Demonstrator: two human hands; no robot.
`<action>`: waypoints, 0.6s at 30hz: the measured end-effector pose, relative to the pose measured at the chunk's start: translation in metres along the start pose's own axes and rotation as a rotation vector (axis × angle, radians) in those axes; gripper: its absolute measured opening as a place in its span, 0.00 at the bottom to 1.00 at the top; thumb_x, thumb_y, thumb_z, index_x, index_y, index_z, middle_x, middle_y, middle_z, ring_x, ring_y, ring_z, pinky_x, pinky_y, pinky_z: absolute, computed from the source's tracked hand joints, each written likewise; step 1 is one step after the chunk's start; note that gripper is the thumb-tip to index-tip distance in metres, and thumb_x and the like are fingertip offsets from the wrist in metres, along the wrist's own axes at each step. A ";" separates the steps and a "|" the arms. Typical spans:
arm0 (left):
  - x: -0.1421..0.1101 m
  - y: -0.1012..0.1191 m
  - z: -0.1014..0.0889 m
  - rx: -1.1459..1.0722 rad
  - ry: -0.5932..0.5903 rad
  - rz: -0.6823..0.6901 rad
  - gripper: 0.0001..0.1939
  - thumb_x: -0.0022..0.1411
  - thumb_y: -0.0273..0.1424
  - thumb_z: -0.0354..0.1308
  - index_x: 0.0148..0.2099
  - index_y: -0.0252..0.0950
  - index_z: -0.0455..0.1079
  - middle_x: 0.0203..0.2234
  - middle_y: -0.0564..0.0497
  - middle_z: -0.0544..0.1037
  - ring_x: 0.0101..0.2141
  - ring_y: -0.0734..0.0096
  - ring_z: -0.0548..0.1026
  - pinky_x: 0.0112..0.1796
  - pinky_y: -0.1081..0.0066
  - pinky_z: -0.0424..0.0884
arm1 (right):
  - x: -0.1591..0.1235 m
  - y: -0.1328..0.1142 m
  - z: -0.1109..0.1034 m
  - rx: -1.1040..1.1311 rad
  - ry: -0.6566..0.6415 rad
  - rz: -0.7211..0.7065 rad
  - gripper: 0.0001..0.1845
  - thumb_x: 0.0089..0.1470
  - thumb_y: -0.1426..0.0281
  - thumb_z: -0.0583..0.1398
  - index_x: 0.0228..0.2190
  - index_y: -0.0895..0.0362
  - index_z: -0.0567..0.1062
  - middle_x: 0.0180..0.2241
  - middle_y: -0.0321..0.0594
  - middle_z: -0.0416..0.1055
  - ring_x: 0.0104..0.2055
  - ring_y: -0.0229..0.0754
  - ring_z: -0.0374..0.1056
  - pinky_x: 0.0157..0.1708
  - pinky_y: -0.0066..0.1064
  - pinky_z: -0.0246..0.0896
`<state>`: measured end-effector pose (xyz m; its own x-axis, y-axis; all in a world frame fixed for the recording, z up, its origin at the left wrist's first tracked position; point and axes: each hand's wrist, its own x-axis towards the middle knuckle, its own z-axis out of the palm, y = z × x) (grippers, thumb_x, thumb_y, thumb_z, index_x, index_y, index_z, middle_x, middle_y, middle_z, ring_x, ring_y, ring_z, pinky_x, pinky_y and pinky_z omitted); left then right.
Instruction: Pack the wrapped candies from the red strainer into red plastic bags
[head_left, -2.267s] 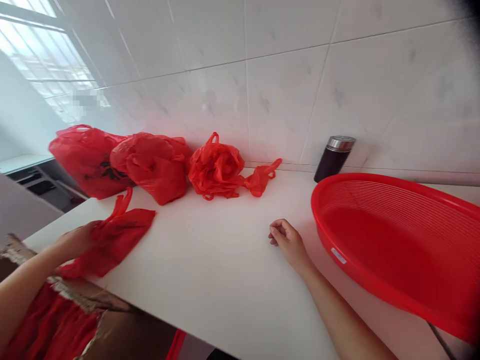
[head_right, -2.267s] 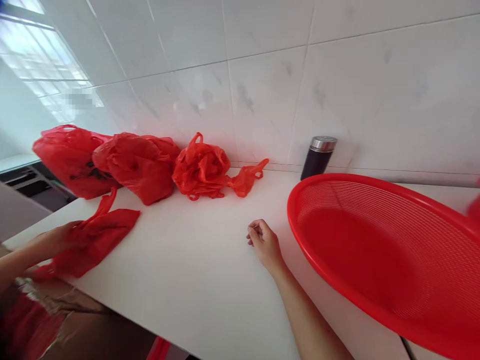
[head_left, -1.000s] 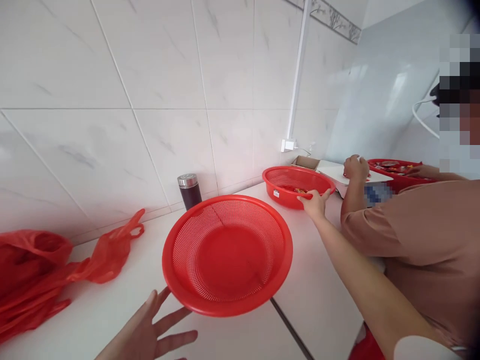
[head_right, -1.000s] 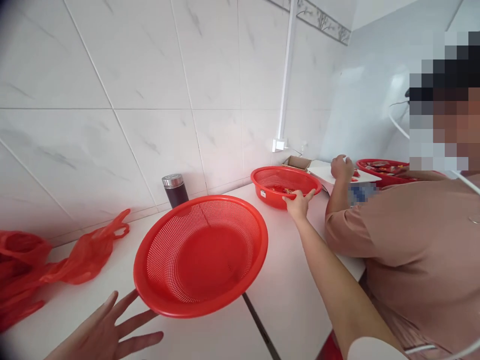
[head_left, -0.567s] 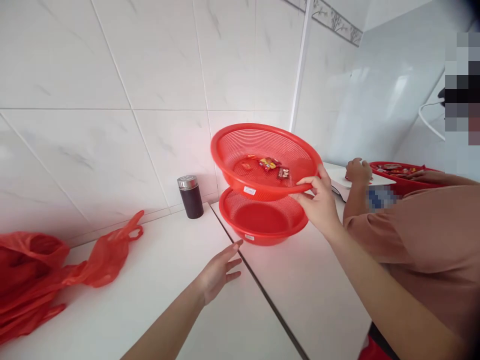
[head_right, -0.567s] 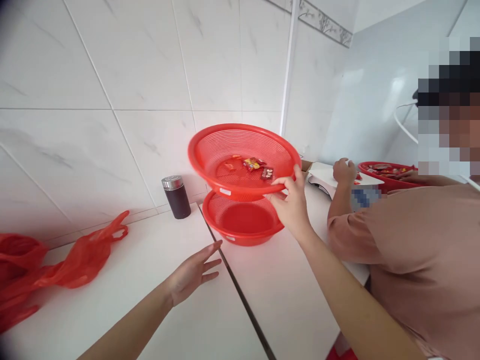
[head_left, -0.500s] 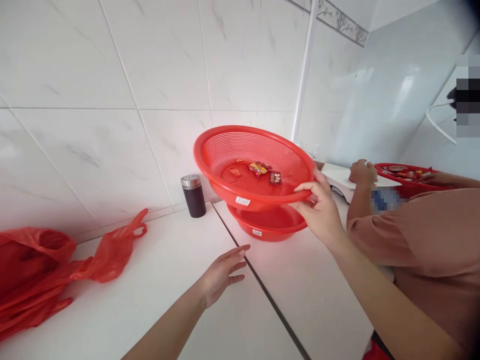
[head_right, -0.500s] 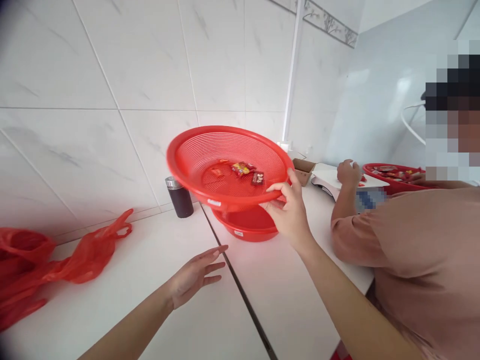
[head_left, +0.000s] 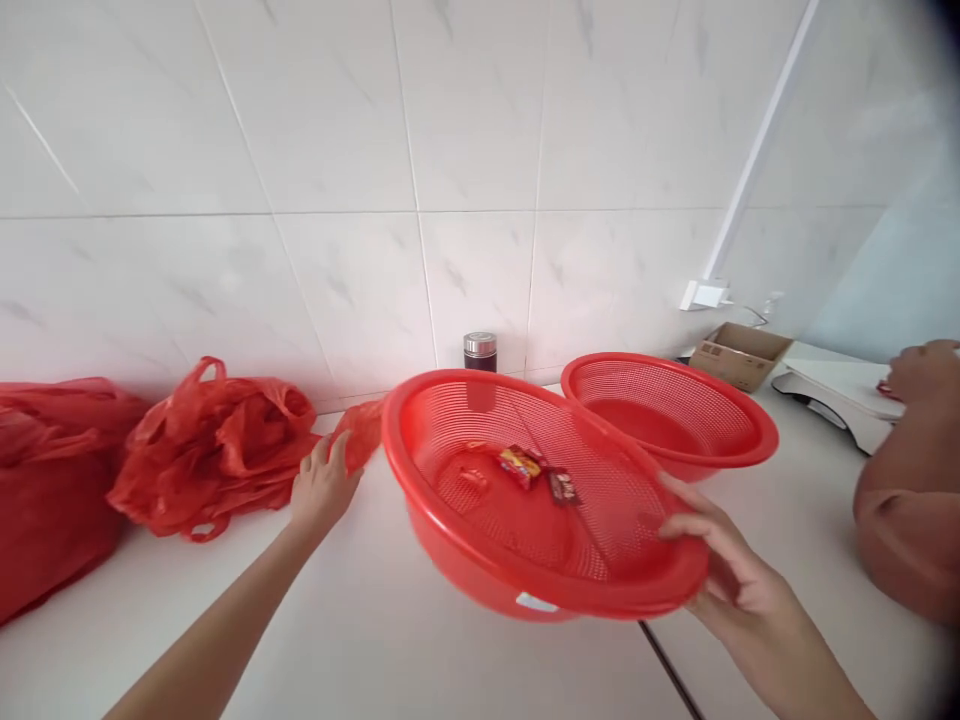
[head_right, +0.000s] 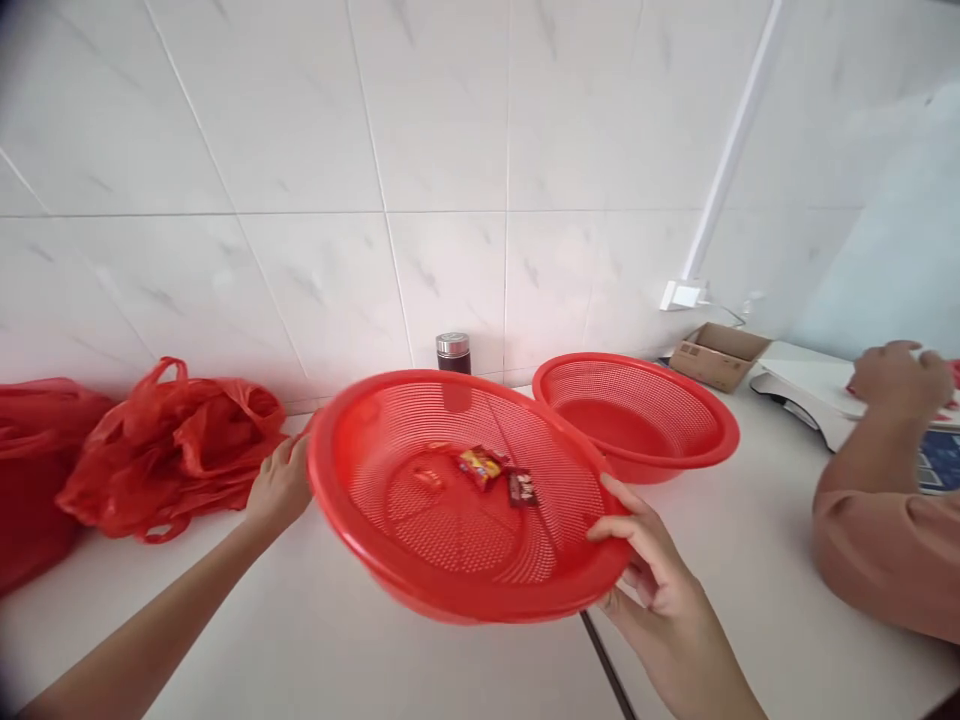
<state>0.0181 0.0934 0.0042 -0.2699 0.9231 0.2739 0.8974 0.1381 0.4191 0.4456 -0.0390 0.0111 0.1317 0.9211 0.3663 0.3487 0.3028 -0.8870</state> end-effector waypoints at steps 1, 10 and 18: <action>0.003 -0.007 0.000 0.022 0.008 -0.015 0.23 0.64 0.36 0.56 0.59 0.34 0.63 0.54 0.40 0.69 0.51 0.52 0.70 0.49 0.49 0.67 | -0.002 0.005 0.001 -0.097 0.048 -0.033 0.13 0.48 0.60 0.64 0.37 0.48 0.73 0.63 0.42 0.53 0.63 0.55 0.56 0.45 0.40 0.72; -0.019 -0.012 -0.010 -0.195 -0.034 -0.027 0.16 0.60 0.41 0.51 0.43 0.39 0.74 0.40 0.45 0.80 0.41 0.52 0.76 0.40 0.61 0.68 | -0.005 0.029 0.015 -0.560 0.084 -0.054 0.29 0.53 0.54 0.56 0.55 0.46 0.64 0.69 0.40 0.34 0.66 0.60 0.48 0.48 0.52 0.68; -0.117 -0.012 -0.051 -0.778 -0.298 -0.149 0.11 0.56 0.42 0.58 0.36 0.41 0.70 0.28 0.53 0.77 0.28 0.68 0.72 0.29 0.71 0.65 | -0.035 -0.069 0.073 -0.269 -0.128 -0.344 0.16 0.59 0.67 0.55 0.50 0.47 0.68 0.56 0.43 0.65 0.58 0.48 0.62 0.55 0.41 0.62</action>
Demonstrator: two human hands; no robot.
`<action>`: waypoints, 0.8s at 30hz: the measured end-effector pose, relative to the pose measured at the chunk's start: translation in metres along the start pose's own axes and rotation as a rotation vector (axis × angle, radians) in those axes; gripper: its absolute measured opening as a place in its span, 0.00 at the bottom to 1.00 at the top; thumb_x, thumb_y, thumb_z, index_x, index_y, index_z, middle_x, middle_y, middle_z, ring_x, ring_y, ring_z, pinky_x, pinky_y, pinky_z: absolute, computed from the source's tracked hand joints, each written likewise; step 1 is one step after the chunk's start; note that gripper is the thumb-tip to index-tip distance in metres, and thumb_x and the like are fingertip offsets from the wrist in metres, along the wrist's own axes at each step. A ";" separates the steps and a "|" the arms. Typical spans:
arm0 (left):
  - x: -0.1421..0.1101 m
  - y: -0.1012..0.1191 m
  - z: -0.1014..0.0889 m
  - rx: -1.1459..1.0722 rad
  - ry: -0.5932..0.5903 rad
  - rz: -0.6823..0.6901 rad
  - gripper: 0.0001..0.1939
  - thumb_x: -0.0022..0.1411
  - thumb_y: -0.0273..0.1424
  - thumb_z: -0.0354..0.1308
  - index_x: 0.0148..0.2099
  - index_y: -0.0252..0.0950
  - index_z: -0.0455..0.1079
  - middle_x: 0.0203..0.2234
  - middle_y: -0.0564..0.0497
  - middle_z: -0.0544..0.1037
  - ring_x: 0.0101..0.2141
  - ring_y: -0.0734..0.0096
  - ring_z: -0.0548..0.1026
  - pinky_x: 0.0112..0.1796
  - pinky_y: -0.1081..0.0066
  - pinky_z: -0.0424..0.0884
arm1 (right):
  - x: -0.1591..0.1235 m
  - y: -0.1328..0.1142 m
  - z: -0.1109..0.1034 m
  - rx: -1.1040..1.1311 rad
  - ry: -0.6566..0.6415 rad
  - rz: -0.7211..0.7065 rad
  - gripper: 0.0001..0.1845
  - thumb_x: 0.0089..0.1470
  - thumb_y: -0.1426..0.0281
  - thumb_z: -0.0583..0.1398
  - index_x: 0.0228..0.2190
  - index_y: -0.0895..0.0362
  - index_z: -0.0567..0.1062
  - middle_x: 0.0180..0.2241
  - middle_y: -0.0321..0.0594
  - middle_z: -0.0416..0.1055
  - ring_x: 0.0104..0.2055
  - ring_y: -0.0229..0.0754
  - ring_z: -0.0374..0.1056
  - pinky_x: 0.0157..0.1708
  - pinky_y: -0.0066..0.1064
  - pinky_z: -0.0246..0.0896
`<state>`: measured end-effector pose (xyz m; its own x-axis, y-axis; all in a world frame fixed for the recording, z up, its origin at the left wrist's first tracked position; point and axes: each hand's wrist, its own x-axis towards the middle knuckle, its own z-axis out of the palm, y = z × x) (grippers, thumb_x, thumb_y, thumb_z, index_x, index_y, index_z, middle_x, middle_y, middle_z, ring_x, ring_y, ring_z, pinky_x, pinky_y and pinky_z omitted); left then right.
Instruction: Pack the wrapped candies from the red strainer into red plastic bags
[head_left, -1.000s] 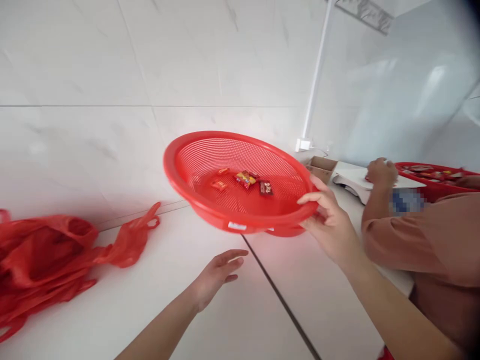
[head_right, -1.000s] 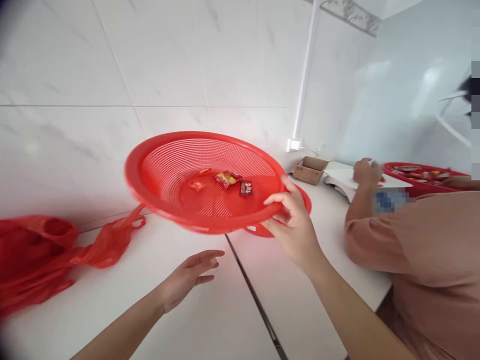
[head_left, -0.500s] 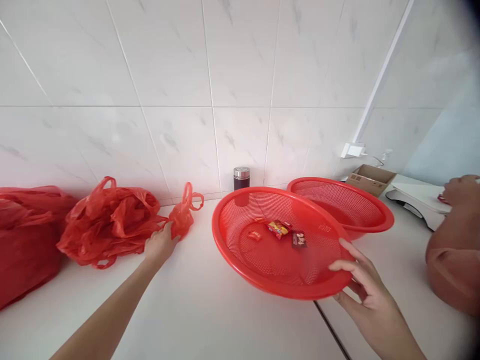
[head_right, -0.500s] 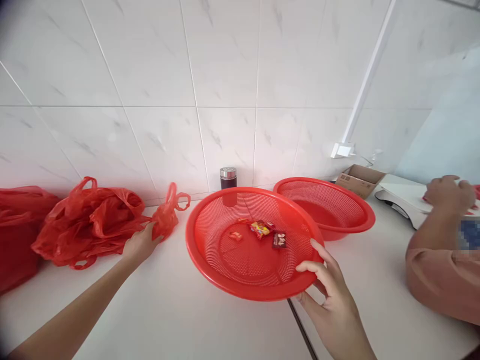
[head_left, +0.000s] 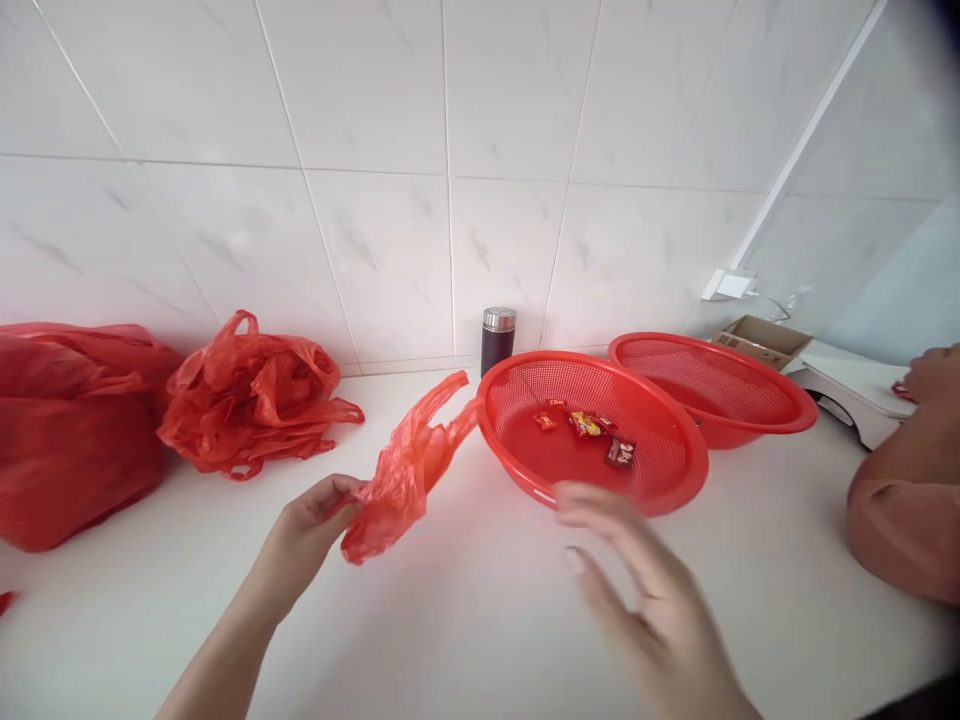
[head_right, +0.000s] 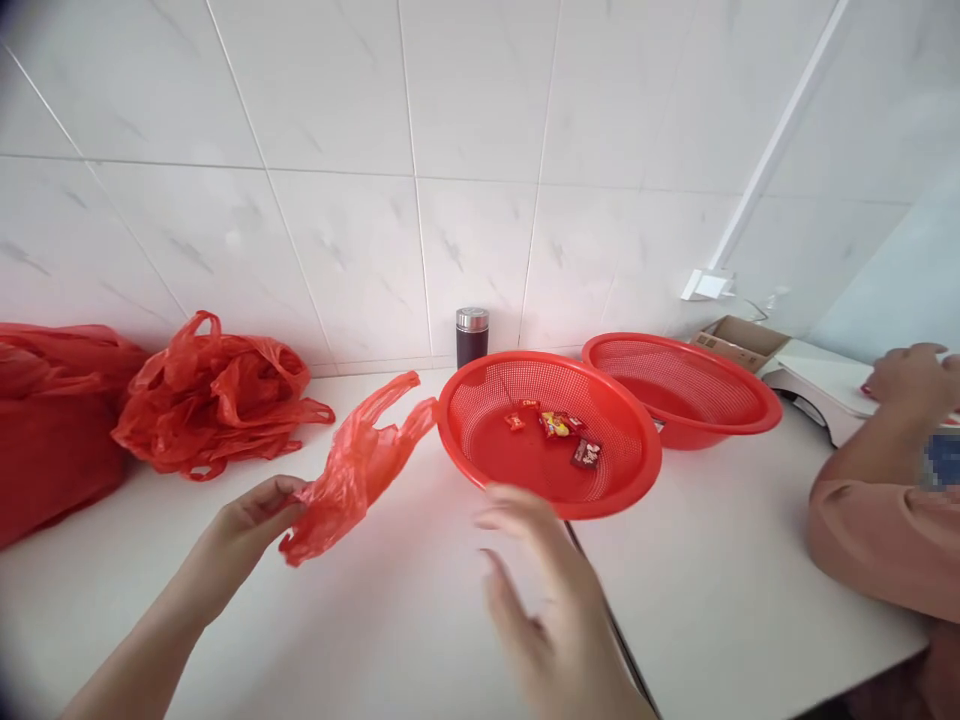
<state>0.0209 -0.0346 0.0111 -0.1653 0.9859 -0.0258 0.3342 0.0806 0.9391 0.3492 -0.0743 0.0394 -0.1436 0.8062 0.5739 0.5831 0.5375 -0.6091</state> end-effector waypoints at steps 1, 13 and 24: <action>-0.013 -0.001 0.002 -0.088 -0.032 -0.033 0.11 0.56 0.42 0.59 0.35 0.41 0.70 0.27 0.54 0.77 0.27 0.68 0.72 0.29 0.71 0.65 | 0.005 -0.011 0.013 0.066 -0.098 -0.056 0.16 0.60 0.69 0.55 0.50 0.48 0.67 0.53 0.43 0.68 0.55 0.46 0.65 0.53 0.38 0.64; -0.063 -0.046 0.001 -0.443 0.120 -0.071 0.13 0.48 0.28 0.63 0.24 0.38 0.59 0.36 0.53 0.80 0.31 0.68 0.75 0.27 0.72 0.67 | 0.012 -0.023 0.084 -0.041 -0.512 -0.235 0.10 0.51 0.80 0.57 0.22 0.56 0.66 0.21 0.30 0.66 0.26 0.35 0.61 0.40 0.33 0.54; -0.078 0.003 -0.007 -0.267 0.689 0.257 0.14 0.52 0.36 0.64 0.41 0.44 0.66 0.51 0.53 0.72 0.57 0.53 0.66 0.59 0.49 0.57 | 0.002 -0.019 0.061 -0.345 -0.051 -0.374 0.16 0.53 0.80 0.55 0.36 0.51 0.79 0.25 0.37 0.62 0.29 0.39 0.54 0.35 0.34 0.50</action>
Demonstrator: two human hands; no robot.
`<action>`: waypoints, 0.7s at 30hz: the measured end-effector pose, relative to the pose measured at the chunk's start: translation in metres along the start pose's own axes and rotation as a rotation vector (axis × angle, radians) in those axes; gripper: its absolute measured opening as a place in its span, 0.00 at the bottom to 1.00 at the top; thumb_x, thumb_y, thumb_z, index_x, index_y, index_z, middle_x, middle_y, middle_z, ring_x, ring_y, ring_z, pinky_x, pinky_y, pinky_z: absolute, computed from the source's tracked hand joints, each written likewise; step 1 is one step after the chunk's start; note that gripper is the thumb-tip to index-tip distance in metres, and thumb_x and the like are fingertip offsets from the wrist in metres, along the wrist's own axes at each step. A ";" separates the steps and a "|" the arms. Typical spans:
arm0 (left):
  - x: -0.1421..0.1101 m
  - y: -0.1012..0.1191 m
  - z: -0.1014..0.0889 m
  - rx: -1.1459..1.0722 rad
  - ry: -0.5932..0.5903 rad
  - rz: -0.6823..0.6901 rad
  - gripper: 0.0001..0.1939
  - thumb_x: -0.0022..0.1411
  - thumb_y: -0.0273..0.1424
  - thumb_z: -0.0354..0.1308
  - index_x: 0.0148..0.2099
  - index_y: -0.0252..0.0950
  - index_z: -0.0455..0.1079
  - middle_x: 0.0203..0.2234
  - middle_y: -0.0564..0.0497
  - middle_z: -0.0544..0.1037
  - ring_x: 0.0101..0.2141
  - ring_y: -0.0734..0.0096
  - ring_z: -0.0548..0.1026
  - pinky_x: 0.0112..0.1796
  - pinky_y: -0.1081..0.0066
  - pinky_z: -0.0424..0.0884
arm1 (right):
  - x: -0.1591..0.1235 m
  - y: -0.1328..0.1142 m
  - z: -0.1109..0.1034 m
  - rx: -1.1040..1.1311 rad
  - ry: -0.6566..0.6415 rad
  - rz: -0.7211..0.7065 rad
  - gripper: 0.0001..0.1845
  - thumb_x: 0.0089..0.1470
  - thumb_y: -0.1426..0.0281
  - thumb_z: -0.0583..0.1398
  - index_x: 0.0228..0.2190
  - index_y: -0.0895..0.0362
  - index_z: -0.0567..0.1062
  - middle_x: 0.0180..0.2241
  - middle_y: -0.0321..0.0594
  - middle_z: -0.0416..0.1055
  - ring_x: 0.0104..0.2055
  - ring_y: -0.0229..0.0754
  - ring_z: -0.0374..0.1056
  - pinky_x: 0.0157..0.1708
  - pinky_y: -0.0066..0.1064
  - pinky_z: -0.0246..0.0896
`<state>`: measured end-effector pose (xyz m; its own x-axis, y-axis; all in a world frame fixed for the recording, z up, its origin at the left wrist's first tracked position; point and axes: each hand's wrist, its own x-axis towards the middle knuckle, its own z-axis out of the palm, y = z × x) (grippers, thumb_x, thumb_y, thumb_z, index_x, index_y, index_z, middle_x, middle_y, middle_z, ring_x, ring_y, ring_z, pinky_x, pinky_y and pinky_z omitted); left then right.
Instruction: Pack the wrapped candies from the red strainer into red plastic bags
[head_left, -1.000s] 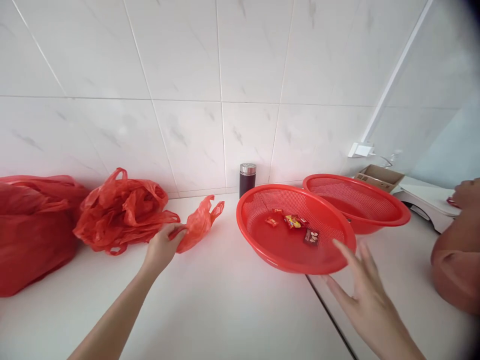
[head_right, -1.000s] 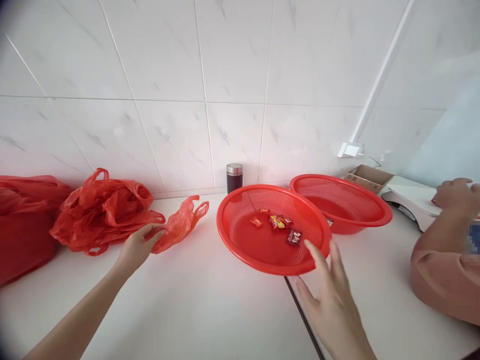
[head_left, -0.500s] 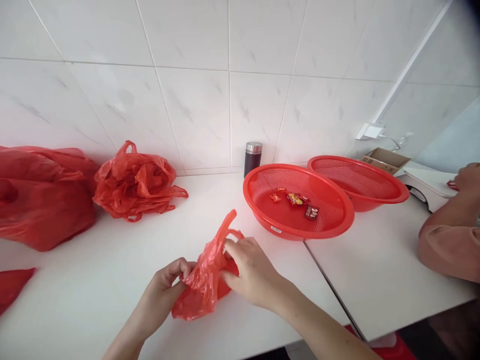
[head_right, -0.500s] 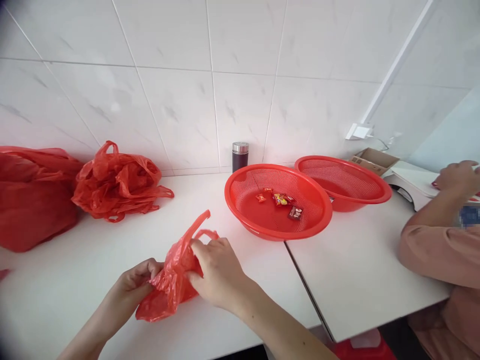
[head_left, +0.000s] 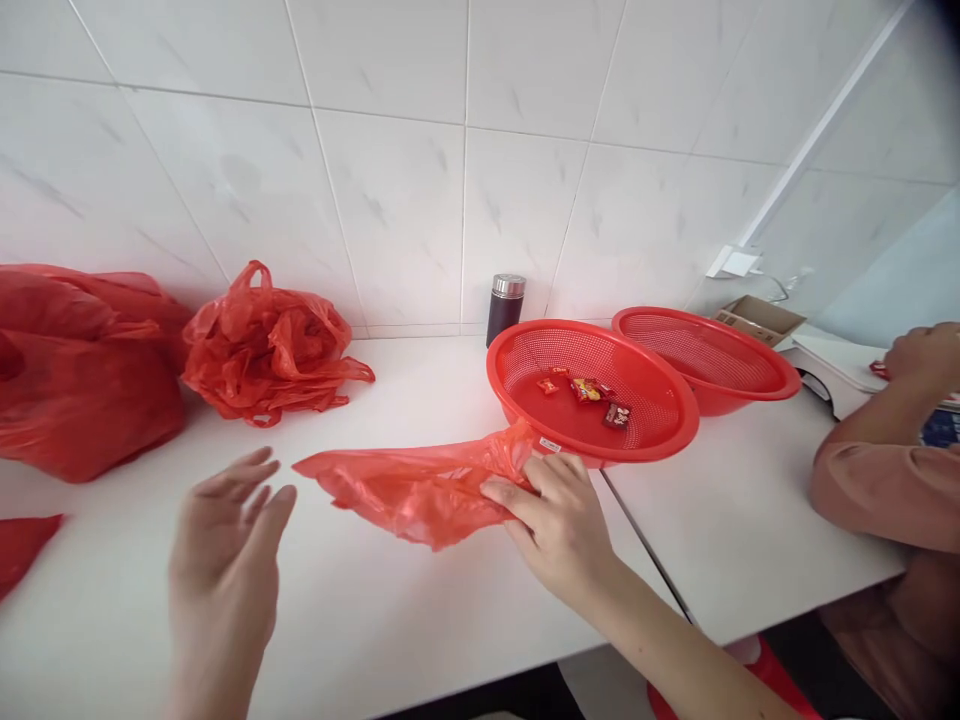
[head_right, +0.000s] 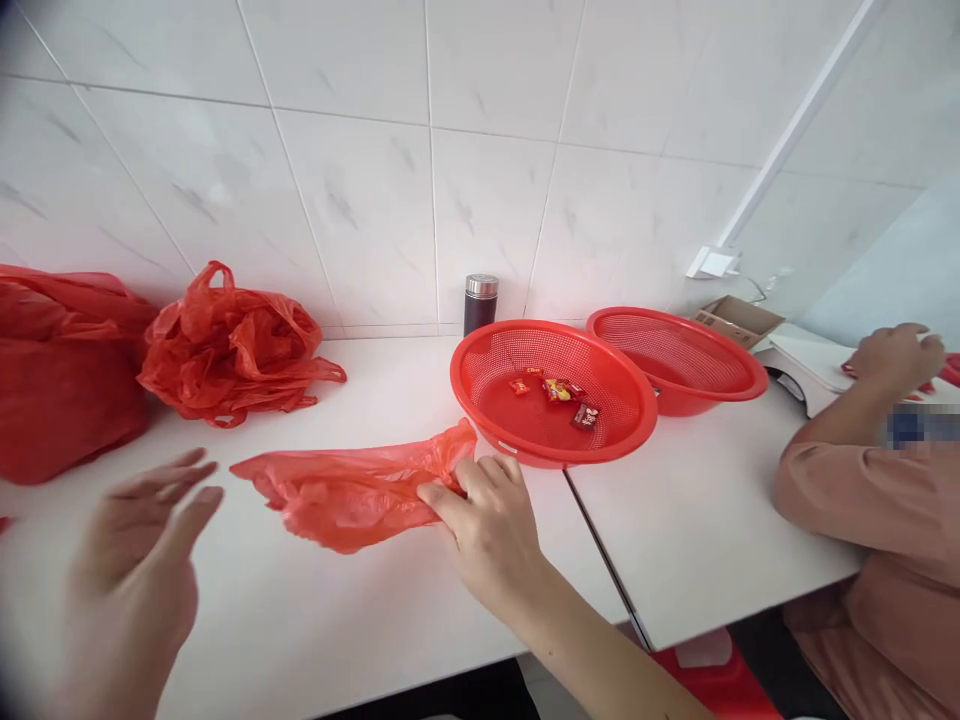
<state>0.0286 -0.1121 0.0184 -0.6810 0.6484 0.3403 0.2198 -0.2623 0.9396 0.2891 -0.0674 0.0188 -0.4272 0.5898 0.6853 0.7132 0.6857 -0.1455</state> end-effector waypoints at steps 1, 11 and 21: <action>-0.010 0.017 0.003 0.037 0.010 0.126 0.14 0.53 0.37 0.63 0.41 0.46 0.67 0.50 0.54 0.72 0.57 0.53 0.66 0.60 0.50 0.57 | -0.002 -0.005 0.004 -0.011 0.004 0.005 0.16 0.53 0.80 0.56 0.36 0.51 0.79 0.25 0.38 0.61 0.29 0.40 0.54 0.34 0.34 0.49; -0.046 -0.046 0.015 1.127 -0.546 0.280 0.17 0.64 0.38 0.49 0.46 0.45 0.78 0.66 0.45 0.54 0.63 0.36 0.51 0.54 0.41 0.57 | -0.013 -0.011 -0.006 0.252 -0.472 0.335 0.38 0.47 0.53 0.65 0.57 0.54 0.66 0.42 0.46 0.68 0.43 0.50 0.66 0.43 0.43 0.64; -0.018 -0.026 0.000 0.777 -0.580 -0.118 0.12 0.57 0.43 0.54 0.39 0.43 0.70 0.36 0.53 0.80 0.34 0.63 0.78 0.34 0.69 0.71 | -0.010 -0.006 -0.055 0.519 -0.092 0.412 0.08 0.60 0.66 0.56 0.41 0.52 0.72 0.40 0.40 0.69 0.35 0.37 0.67 0.38 0.31 0.66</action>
<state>0.0350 -0.1169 -0.0118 -0.3247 0.9458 0.0123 0.7134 0.2363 0.6597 0.3201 -0.1012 0.0520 -0.2390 0.8657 0.4398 0.4779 0.4991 -0.7228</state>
